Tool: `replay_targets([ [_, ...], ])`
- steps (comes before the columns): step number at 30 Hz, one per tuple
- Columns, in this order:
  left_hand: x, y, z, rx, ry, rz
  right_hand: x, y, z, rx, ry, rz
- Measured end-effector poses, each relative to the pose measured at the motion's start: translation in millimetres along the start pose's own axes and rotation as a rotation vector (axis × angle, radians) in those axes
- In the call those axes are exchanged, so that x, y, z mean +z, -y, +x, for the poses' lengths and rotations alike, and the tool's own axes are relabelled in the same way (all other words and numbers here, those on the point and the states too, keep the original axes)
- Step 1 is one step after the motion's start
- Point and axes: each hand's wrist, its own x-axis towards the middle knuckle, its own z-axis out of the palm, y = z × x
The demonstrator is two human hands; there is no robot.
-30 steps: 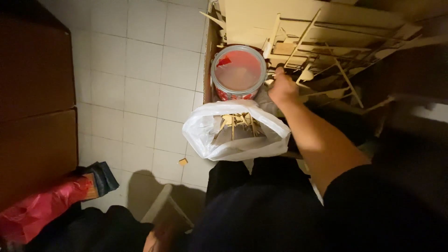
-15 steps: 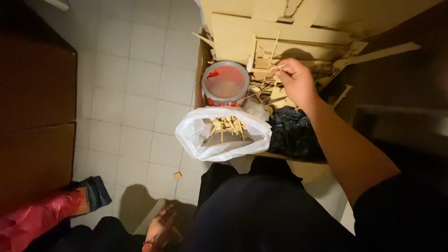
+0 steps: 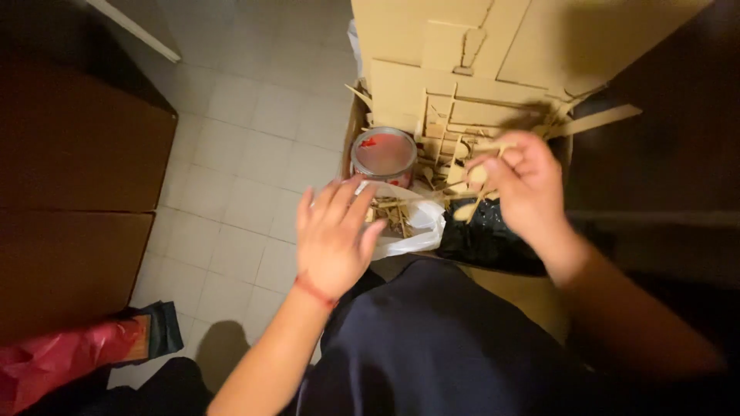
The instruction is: Unpacking and sorting laser-cut wooden pieces from a cardboard box into a plastic bag.
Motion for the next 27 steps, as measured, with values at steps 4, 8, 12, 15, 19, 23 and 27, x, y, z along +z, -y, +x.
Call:
replay_targets([
  [4,19,-5,19,-0.23,0.259,-0.237,15,1,-26,-0.031,-0.093,0.223],
  [8,37,-7,13,-0.636,0.019,-1.051,41,-2,-45,0.138,-0.212,0.532],
  [12,60,1,3,-0.838,-0.34,-1.76,52,-4,-46,0.314,-0.361,0.629],
  [15,47,4,11,-0.785,-0.317,-1.745,52,-9,-43,0.405,-0.388,0.643],
  [19,29,-15,24,-0.453,0.161,-1.221,69,-14,-42,0.502,-0.301,0.633],
  [23,42,-2,29,-0.462,0.518,-0.986,76,-9,-33,0.264,-0.178,0.494],
  [27,23,11,32,-0.466,0.78,-0.703,77,5,-32,-0.024,0.018,-0.037],
])
